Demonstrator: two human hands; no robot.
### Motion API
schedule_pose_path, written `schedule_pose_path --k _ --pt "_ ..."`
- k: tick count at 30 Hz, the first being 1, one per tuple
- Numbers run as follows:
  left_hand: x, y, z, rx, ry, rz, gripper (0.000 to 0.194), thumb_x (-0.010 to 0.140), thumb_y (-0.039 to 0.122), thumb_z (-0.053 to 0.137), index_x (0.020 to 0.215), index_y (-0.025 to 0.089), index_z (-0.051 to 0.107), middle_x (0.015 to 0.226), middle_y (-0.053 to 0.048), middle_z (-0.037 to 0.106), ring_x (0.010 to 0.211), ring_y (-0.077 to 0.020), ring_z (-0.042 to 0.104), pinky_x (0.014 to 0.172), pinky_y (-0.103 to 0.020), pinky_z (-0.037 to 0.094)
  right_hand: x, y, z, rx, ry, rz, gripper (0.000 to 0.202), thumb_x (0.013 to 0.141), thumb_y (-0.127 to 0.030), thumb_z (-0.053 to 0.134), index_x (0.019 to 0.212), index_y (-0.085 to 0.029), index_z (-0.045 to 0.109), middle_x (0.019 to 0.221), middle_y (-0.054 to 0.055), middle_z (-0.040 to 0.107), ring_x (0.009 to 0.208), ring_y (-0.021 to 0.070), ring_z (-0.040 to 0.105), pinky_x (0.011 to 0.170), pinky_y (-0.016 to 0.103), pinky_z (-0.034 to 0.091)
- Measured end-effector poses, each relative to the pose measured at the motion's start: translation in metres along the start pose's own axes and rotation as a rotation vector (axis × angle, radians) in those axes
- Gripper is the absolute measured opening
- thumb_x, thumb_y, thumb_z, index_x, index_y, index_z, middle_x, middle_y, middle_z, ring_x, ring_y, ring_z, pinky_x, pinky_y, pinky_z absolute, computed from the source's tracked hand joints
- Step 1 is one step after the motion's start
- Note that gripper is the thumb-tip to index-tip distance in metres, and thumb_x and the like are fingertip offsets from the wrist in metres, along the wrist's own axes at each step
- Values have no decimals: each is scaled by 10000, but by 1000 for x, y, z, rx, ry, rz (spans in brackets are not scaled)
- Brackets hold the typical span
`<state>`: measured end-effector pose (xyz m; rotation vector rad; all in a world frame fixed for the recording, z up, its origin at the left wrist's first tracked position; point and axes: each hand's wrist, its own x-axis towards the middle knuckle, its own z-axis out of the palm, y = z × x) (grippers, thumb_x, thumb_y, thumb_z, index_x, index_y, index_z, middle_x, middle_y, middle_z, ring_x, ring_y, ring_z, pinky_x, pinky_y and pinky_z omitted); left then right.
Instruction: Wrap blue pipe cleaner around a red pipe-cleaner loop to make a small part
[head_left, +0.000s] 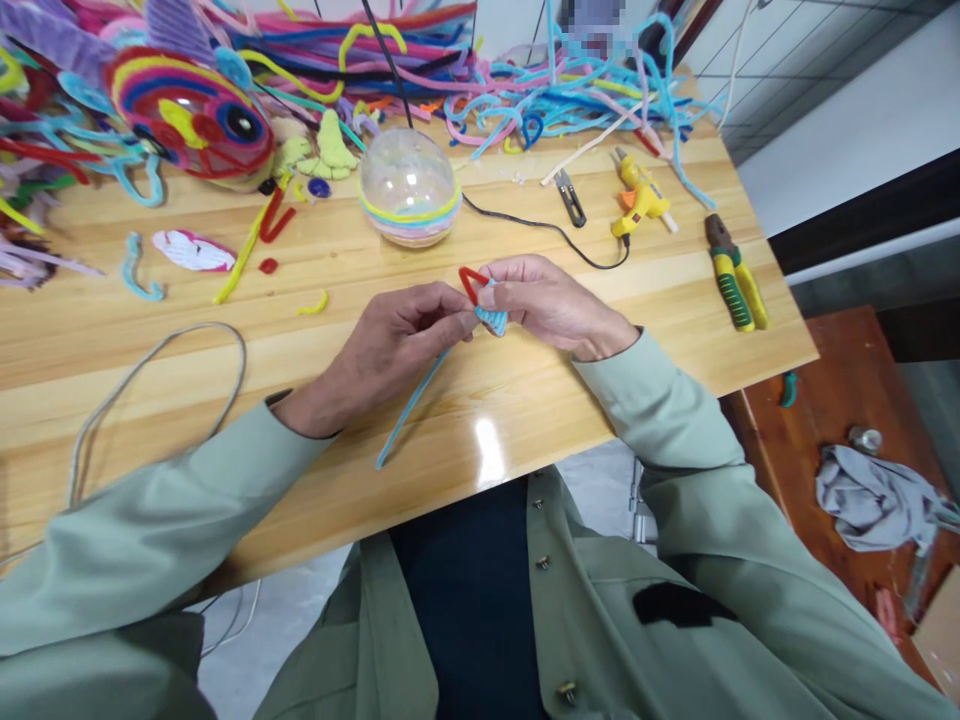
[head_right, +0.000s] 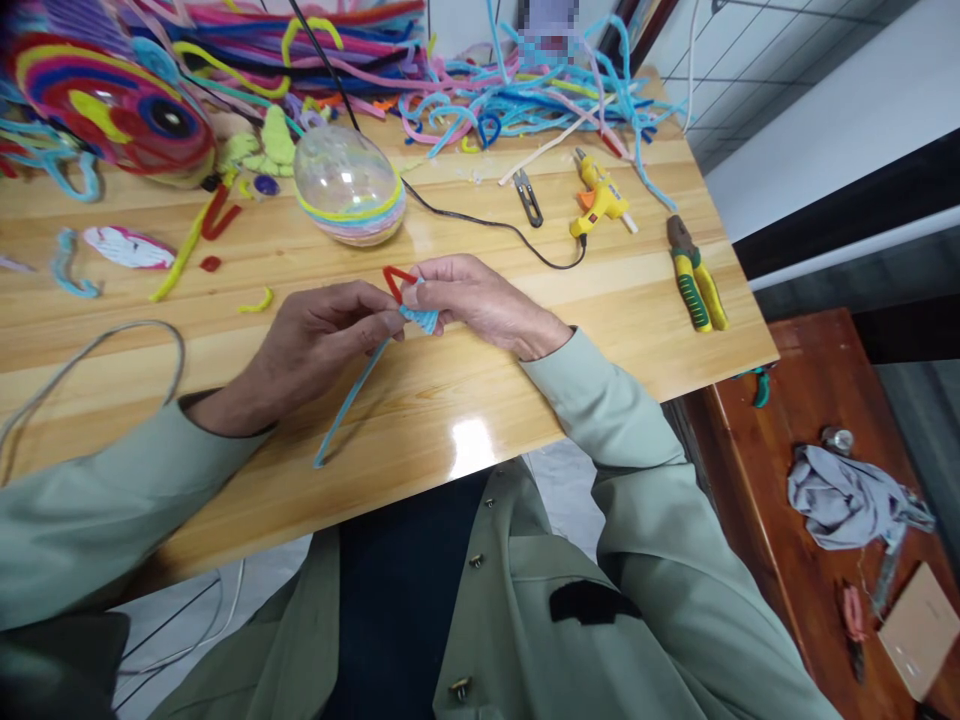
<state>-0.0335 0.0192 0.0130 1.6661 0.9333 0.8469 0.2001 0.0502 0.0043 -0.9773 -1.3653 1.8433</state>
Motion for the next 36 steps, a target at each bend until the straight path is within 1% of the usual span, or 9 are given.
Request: schedule_pose_path --k 4,7,13,16,19,23,26,31,36 --pt "-1 5 3 22 -3 45 428 1053 644 761 837 276 780 894 -37 809 877 -242 724 859 -381 588 1 0 0 32 -46 -12 344 872 -459 987 857 -181 787 778 5 743 693 132 670 616 247 539" --pt "1 2 4 38 23 28 419 1044 652 780 854 278 780 845 -27 772 789 -219 674 761 -362 545 1 -2 2 49 -32 -5 328 861 -440 985 859 -179 787 779 1 740 681 123 650 611 242 528" --pt "-6 17 -6 143 310 63 357 956 544 947 874 280 722 717 26 614 627 -158 489 600 -341 396 -5 -13 10 41 176 -103 271 831 -378 946 788 -197 748 736 -27 690 671 109 585 633 228 509" --pt "-17 40 -8 224 317 70 260 1001 434 887 859 264 751 707 19 668 613 -155 527 582 -333 420 -9 -21 18 58 306 -198 369 828 -472 953 756 -216 697 695 -40 631 638 110 533 614 242 482" --pt "-26 57 1 201 285 84 102 1002 375 854 1017 279 823 772 11 750 656 -167 641 606 -313 513 -13 -28 28 81 432 -284 456 834 -569 956 746 -239 654 680 -48 585 632 119 495 619 261 471" --pt "-28 67 20 139 272 120 140 1001 335 845 1125 276 815 1012 -32 853 730 -168 709 628 -298 561 -22 -35 43 129 544 -379 457 839 -575 946 770 -252 631 698 -57 554 653 124 485 645 272 466" --pt "-28 70 34 136 348 197 190 1002 291 839 1183 275 782 1130 -48 858 795 -172 732 677 -309 584 -33 -39 56 197 596 -438 418 845 -536 921 781 -256 618 712 -54 558 664 126 483 663 274 462" --pt "-28 74 51 135 463 361 275 1006 285 859 1255 277 744 1170 -60 838 863 -189 753 795 -365 631 -51 -41 82 292 689 -494 375 826 -535 882 835 -269 618 753 -37 569 697 151 488 692 295 478" --pt "-21 80 63 70 559 488 191 991 225 869 1152 271 778 1072 -21 810 832 -166 729 793 -343 610 -57 -42 104 346 753 -560 368 815 -533 858 880 -277 602 793 -34 562 728 159 489 739 310 506"
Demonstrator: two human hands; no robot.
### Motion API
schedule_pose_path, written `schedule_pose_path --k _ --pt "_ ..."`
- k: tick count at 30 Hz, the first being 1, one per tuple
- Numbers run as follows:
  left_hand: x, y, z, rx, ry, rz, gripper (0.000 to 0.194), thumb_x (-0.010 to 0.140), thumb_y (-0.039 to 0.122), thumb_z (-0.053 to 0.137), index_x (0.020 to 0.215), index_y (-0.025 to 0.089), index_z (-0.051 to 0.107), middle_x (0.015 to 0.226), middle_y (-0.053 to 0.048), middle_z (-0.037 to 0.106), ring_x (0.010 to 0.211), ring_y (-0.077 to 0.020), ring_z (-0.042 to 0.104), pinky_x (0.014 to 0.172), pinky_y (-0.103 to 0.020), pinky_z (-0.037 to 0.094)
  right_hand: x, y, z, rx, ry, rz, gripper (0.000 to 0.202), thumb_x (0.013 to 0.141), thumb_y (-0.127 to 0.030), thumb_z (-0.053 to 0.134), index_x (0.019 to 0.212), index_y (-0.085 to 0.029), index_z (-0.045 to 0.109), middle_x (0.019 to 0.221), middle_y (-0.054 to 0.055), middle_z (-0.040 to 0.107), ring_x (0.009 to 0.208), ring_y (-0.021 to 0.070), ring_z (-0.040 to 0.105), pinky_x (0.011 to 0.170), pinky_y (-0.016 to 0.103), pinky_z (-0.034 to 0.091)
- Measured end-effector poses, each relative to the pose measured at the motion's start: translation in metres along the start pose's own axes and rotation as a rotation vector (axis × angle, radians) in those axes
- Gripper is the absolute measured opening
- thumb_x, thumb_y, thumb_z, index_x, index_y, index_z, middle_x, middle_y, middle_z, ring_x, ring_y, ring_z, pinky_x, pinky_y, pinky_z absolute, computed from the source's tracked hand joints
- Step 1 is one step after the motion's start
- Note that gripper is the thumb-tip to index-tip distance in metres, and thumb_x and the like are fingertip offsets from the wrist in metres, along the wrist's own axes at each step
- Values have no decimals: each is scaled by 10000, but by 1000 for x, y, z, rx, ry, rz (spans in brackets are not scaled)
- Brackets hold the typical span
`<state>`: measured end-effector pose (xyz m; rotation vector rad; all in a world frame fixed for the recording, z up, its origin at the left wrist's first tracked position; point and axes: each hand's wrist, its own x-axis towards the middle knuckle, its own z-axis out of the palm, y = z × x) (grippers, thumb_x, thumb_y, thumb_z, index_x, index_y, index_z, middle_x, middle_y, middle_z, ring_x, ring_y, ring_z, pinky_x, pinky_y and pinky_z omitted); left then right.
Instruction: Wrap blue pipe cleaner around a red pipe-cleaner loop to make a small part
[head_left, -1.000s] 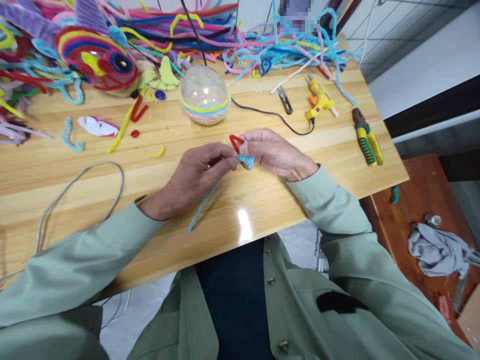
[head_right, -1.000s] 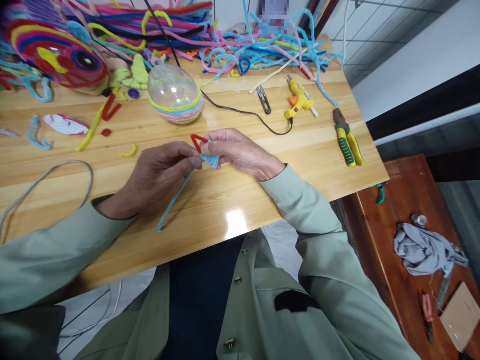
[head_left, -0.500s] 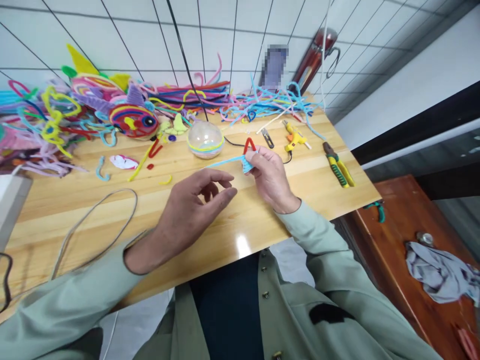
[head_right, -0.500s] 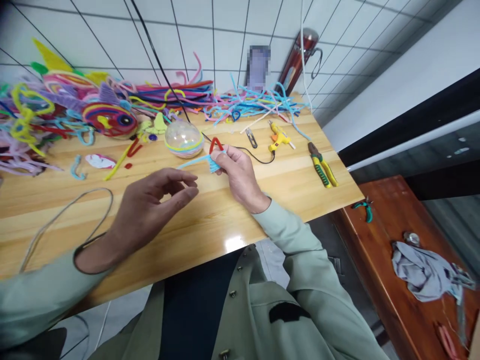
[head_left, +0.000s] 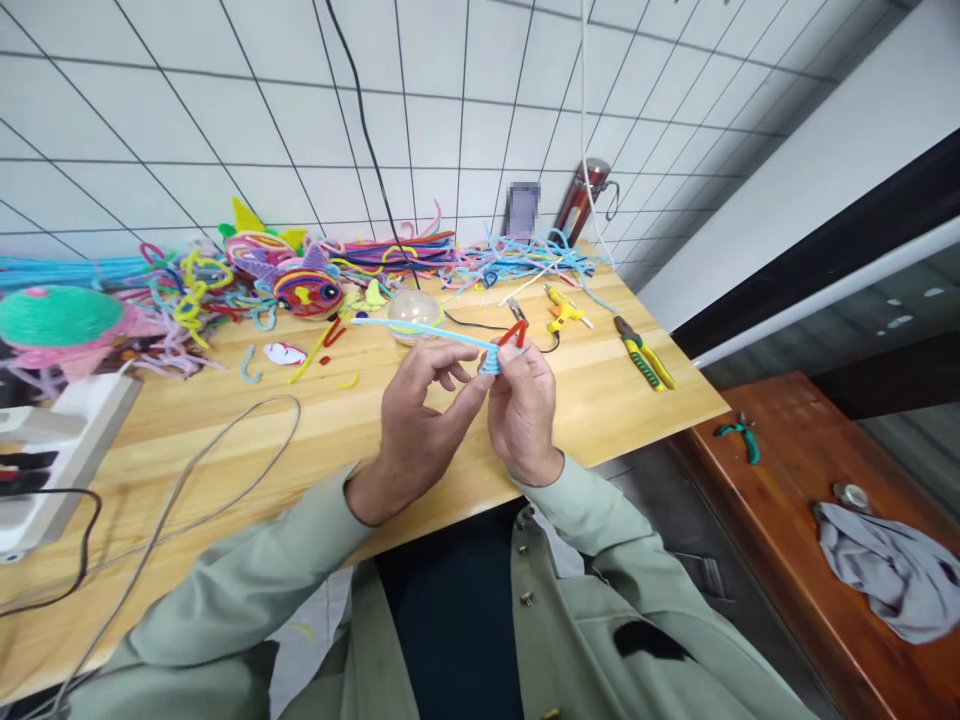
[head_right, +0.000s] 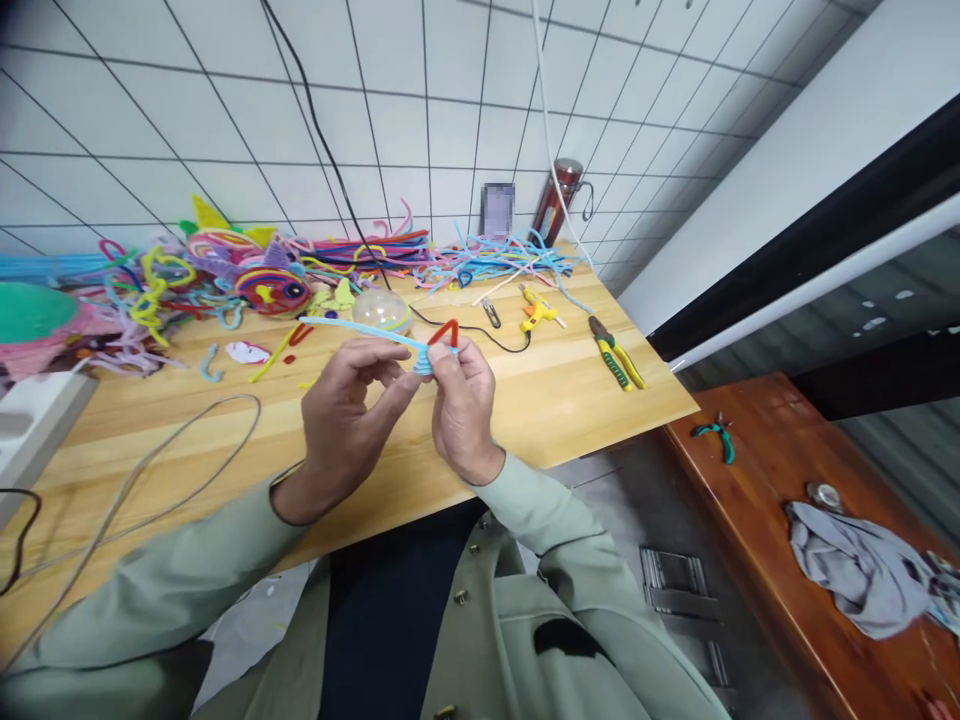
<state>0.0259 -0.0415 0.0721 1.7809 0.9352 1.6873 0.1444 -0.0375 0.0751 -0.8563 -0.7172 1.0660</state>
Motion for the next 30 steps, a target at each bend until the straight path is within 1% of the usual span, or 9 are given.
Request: schedule_pose_path --k 4,7,12,14,17,22,24,27,30 --pt "2 3 7 -157 67 -116 104 965 216 872 1039 245 806 982 -13 793 806 -153 735 774 -303 598 -7 2 7 35 -38 -67 388 844 -550 873 892 -269 609 799 -40 570 740 150 505 762 311 512" --pt "4 8 8 -241 102 -144 44 938 241 860 940 228 817 903 -15 793 814 -160 748 776 -284 609 -11 3 11 66 -65 -113 416 865 -578 890 891 -259 626 795 -44 583 740 141 517 760 307 514" --pt "16 22 3 -317 97 -220 110 896 277 836 833 220 766 781 -1 770 715 -146 711 705 -261 596 -9 -2 15 83 -153 -154 338 858 -517 903 875 -251 696 782 -29 638 745 152 546 740 309 527" --pt "23 24 1 -338 86 -246 137 877 304 835 822 221 742 748 2 754 686 -145 691 671 -259 583 -5 -6 15 66 -193 -156 288 846 -471 902 867 -245 724 789 -21 656 763 158 555 749 311 525" --pt "34 23 -4 -355 44 -277 178 851 342 854 824 221 727 737 1 738 675 -146 673 647 -257 570 4 -11 14 35 -204 -138 248 819 -409 914 849 -236 738 793 -29 649 762 146 525 748 299 500" --pt "47 19 -10 -416 -28 -291 243 867 367 912 853 211 727 777 -2 737 695 -144 682 690 -262 592 14 -15 17 27 -231 -119 302 839 -433 945 855 -231 720 766 -48 615 725 128 498 733 292 486" --pt "50 17 -8 -475 -25 -323 331 833 418 980 900 214 729 818 -1 746 710 -143 680 697 -263 588 17 -14 21 55 -223 -117 323 841 -459 949 856 -238 713 744 -49 610 708 134 517 712 299 504" --pt "52 13 0 -578 -1 -392 489 699 445 1094 942 220 735 861 6 755 713 -129 652 685 -254 560 22 -11 25 109 -208 -129 331 849 -475 954 873 -248 714 738 -44 646 669 138 553 657 300 515" --pt "55 9 8 -653 15 -444 500 666 452 1123 916 210 764 824 14 738 679 -110 596 637 -236 512 27 -7 25 119 -205 -137 341 861 -493 961 912 -253 724 748 -43 675 637 136 559 632 302 522"
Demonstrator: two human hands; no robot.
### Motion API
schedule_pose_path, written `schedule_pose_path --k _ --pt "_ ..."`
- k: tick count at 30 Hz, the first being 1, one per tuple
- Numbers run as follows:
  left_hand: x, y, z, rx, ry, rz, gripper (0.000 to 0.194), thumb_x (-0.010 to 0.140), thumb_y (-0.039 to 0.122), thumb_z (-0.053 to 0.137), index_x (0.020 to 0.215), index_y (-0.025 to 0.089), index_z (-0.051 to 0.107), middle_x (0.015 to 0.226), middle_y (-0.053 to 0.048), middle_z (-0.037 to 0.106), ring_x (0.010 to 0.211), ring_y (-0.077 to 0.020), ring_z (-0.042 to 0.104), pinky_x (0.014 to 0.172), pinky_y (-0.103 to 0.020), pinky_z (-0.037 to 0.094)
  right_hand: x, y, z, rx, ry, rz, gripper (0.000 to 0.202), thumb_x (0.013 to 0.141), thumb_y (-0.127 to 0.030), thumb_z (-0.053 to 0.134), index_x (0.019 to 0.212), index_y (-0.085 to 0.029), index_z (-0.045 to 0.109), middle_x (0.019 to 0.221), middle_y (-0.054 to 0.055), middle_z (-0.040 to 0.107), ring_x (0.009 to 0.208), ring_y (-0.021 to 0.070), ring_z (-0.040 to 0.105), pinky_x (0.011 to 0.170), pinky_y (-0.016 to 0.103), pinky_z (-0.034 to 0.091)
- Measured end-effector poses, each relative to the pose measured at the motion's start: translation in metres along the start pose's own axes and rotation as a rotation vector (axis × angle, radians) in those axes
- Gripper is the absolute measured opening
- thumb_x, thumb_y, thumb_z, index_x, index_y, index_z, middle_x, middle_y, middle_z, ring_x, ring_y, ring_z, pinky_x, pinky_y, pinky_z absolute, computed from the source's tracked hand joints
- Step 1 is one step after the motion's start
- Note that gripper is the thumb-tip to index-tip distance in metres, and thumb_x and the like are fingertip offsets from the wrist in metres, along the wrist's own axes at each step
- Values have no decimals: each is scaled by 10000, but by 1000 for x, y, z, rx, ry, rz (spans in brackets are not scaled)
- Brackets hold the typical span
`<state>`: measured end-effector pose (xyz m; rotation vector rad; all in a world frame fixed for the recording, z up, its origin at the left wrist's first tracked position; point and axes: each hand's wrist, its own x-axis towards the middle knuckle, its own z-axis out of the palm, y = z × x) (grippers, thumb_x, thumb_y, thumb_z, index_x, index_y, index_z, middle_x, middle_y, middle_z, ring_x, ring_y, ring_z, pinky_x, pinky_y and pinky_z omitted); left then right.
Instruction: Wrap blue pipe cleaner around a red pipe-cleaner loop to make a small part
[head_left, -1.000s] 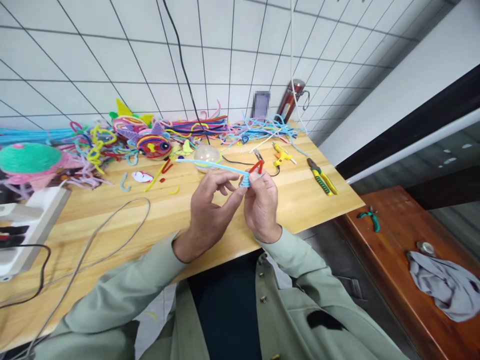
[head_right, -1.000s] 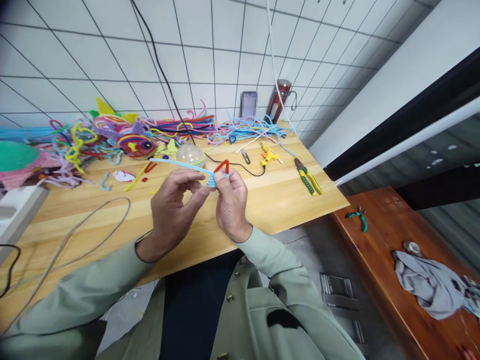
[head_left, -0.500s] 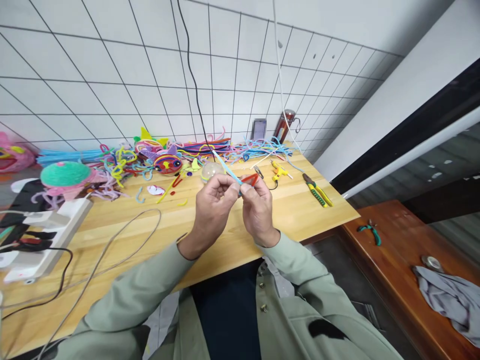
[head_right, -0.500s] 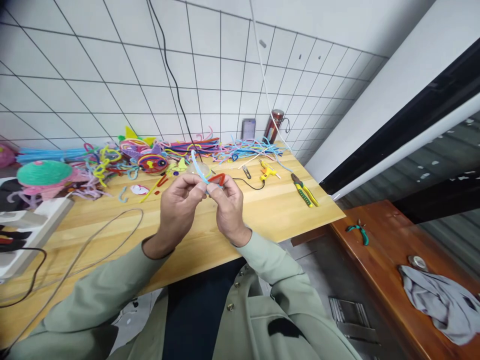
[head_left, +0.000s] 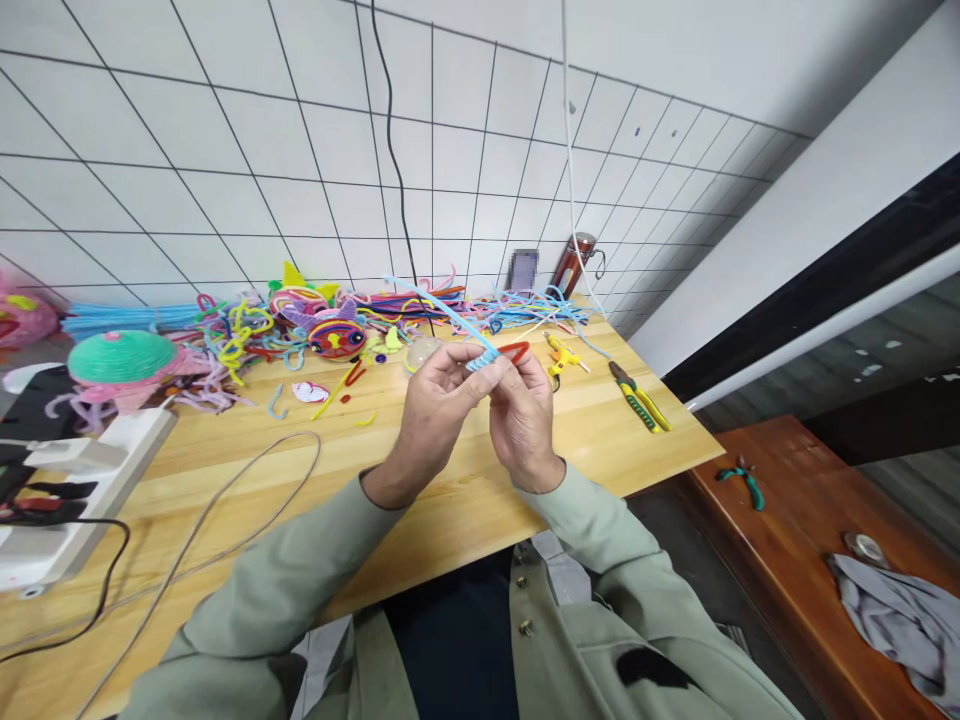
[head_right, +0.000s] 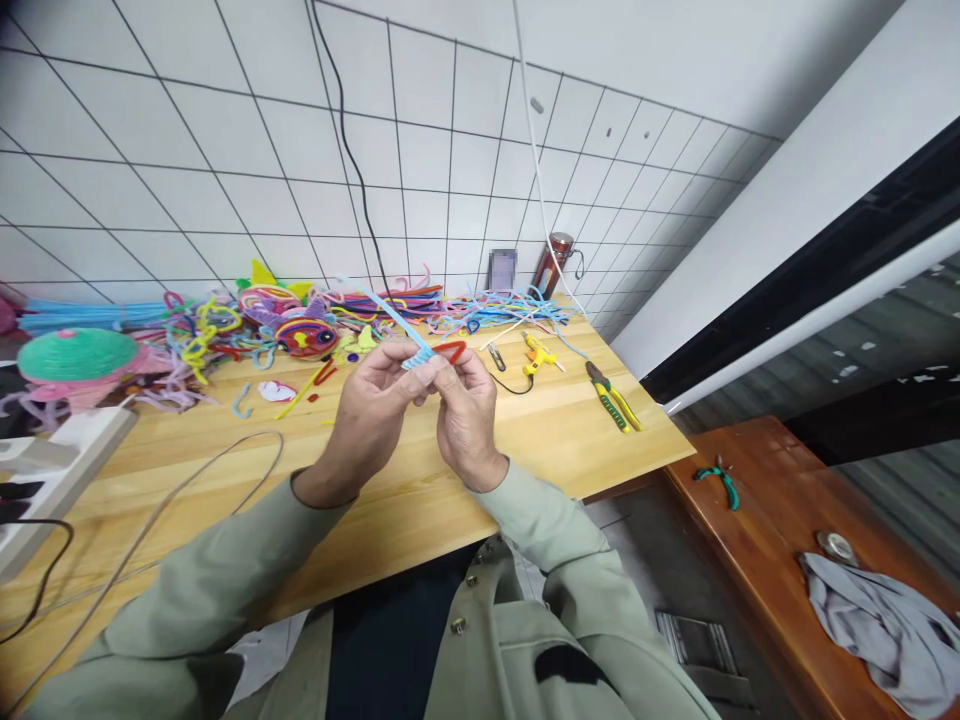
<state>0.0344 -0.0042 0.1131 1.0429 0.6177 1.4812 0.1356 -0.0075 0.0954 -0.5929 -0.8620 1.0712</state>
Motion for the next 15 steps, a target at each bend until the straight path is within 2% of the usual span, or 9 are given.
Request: schedule_pose_path --k 5,11,15 --pt "4 -1 0 2 11 -31 424 719 480 1101 865 198 819 727 14 707 627 -106 567 593 -231 475 -1 6 -14 -68 -13 -78 324 911 -526 934 934 -250 766 793 -29 663 702 155 584 718 340 566" --pt "6 12 0 105 13 -33 405 720 445 1088 787 193 779 693 8 712 602 -113 584 605 -248 523 3 13 -51 -341 -179 -324 387 984 -615 819 1191 -289 851 1007 42 733 795 204 621 754 385 578" --pt "7 14 -1 138 6 -110 468 673 472 1100 821 189 759 661 10 735 562 -118 630 554 -231 519 23 9 -71 -406 -199 -502 263 1044 -487 802 1257 -343 857 1154 52 752 987 225 713 863 388 613"
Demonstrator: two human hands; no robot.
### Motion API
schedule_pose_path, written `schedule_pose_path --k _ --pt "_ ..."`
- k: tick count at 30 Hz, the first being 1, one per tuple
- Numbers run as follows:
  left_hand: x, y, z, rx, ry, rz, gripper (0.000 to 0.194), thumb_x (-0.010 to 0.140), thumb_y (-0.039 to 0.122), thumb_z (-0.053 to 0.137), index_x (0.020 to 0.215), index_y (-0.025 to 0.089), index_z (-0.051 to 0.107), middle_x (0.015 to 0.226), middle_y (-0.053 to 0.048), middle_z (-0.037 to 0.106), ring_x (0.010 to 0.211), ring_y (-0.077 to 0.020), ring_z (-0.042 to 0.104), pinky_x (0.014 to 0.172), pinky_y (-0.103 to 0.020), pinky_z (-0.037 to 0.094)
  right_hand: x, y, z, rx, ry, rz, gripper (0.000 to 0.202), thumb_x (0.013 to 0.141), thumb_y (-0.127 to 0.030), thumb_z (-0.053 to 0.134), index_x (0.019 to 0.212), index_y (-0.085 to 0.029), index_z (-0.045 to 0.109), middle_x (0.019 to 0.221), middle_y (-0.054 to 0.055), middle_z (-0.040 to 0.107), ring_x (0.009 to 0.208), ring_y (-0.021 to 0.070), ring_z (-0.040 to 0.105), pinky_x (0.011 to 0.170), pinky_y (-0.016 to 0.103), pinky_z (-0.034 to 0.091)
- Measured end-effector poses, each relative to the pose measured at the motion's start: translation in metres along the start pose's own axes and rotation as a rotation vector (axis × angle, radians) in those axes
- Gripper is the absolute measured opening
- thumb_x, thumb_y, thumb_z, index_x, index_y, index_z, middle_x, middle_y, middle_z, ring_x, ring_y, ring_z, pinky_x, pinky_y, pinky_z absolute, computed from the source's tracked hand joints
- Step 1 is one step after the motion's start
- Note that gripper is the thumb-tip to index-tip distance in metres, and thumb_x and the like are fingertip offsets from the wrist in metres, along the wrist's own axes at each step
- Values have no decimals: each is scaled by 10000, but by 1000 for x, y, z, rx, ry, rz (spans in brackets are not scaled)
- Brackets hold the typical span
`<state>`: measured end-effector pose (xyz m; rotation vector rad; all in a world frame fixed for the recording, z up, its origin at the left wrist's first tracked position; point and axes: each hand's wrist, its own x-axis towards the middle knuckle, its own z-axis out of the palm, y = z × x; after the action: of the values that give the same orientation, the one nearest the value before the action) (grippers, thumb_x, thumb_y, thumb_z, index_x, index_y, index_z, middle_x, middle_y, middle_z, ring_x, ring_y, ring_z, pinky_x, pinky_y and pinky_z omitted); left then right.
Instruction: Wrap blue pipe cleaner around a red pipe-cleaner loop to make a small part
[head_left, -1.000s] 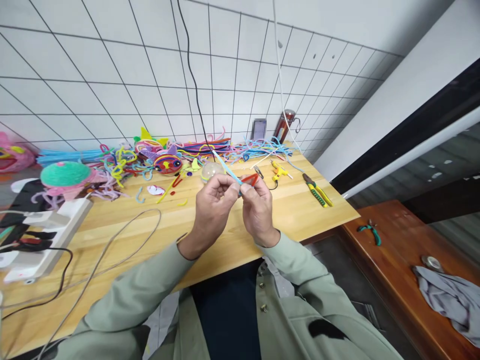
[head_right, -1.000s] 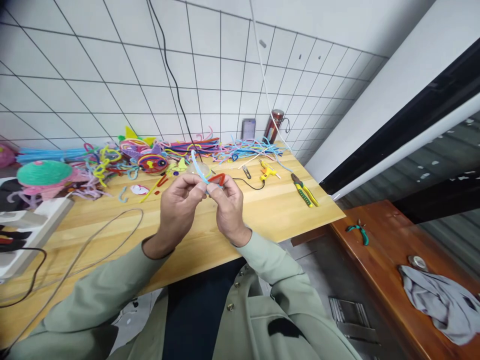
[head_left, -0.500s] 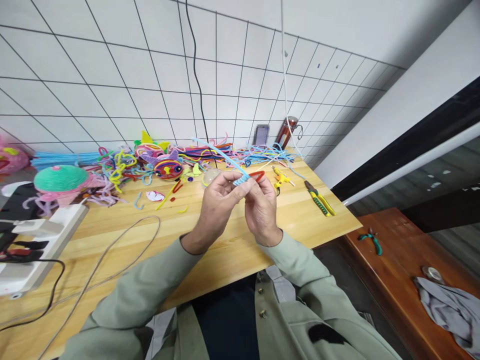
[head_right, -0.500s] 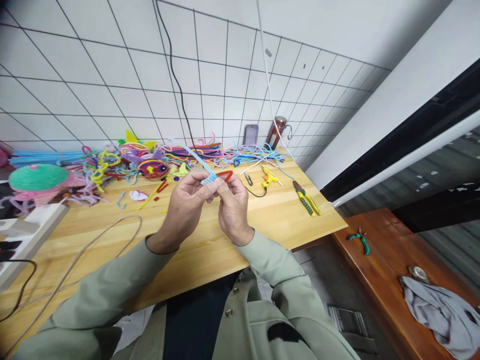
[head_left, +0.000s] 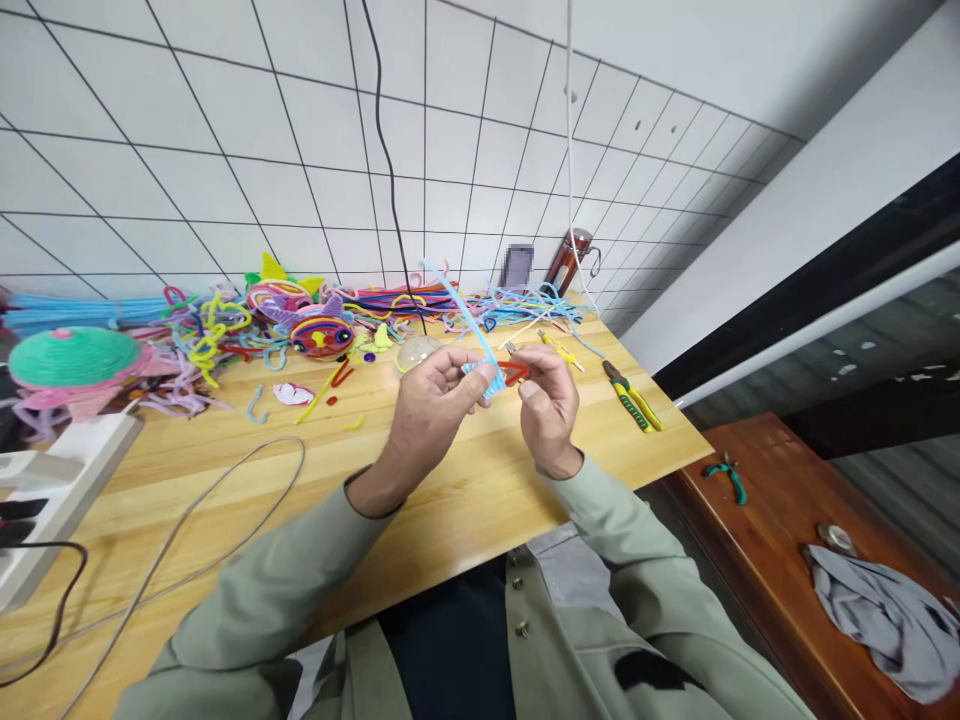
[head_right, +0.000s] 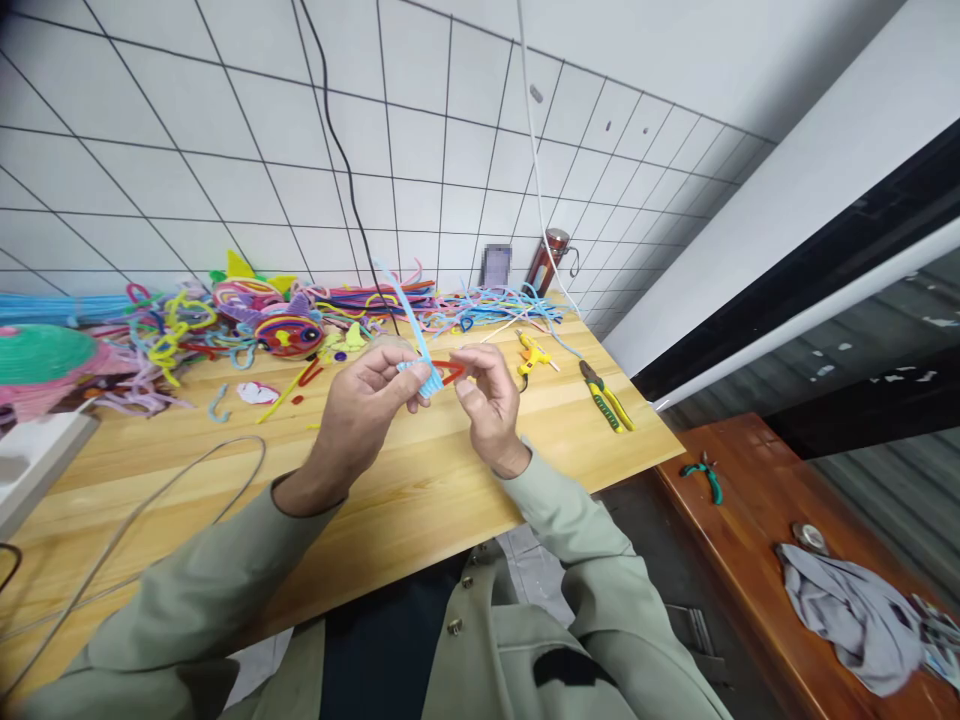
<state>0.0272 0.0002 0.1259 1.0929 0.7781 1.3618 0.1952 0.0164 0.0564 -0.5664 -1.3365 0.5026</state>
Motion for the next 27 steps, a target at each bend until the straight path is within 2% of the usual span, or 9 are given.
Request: schedule_pose_path --k 2,4,7,9,13,18,24,27 --pt "0 -1 -2 0 -25 -33 488 671 480 1097 848 185 751 649 12 738 540 -124 652 518 -220 506 12 4 -6 -63 -51 -41 257 1063 -445 796 1303 -362 839 1246 61 766 1093 239 744 916 405 636" --pt "1 -1 -3 1 -73 -64 494 673 462 1096 868 183 739 652 14 744 527 -125 661 508 -215 516 25 6 -7 -142 -138 -70 250 1074 -453 793 1306 -366 828 1367 74 781 1241 271 757 1047 476 645" --pt "2 0 -7 2 -134 -107 496 660 413 1099 889 183 724 662 16 748 522 -120 664 508 -209 530 41 3 -5 -207 -241 -49 195 1083 -518 792 1199 -374 853 1505 62 781 1477 313 698 1265 600 552" --pt "3 0 -9 -10 -152 -120 487 655 387 1094 890 185 718 656 15 744 526 -122 666 504 -205 528 48 0 -3 -198 -288 -12 203 1068 -569 809 1100 -379 870 1490 53 802 1501 322 694 1296 633 523" --pt "7 -2 -11 -37 -169 -116 437 668 334 1067 874 199 706 663 20 735 539 -127 660 506 -213 523 54 0 0 -151 -353 -5 194 1081 -561 799 1051 -388 882 1254 47 879 1413 317 741 1314 652 490" --pt "9 -7 -14 -28 -171 -130 428 677 333 1056 900 209 712 655 29 710 545 -132 640 516 -229 508 52 10 -1 -169 -299 68 347 1048 -674 787 933 -358 870 1011 48 867 1143 315 795 1184 616 577" --pt "10 -12 -15 -18 -117 -139 437 650 354 1075 881 207 734 635 46 657 560 -117 589 535 -225 455 50 11 0 -213 -275 -17 353 1074 -637 756 904 -349 868 944 56 827 1010 300 779 1052 579 613" --pt "11 -12 -15 -32 -115 -122 424 648 360 1081 843 202 739 621 51 627 562 -107 549 553 -225 445 51 9 1 -244 -265 -11 387 1061 -664 754 870 -344 860 919 62 812 987 306 769 1031 589 612"
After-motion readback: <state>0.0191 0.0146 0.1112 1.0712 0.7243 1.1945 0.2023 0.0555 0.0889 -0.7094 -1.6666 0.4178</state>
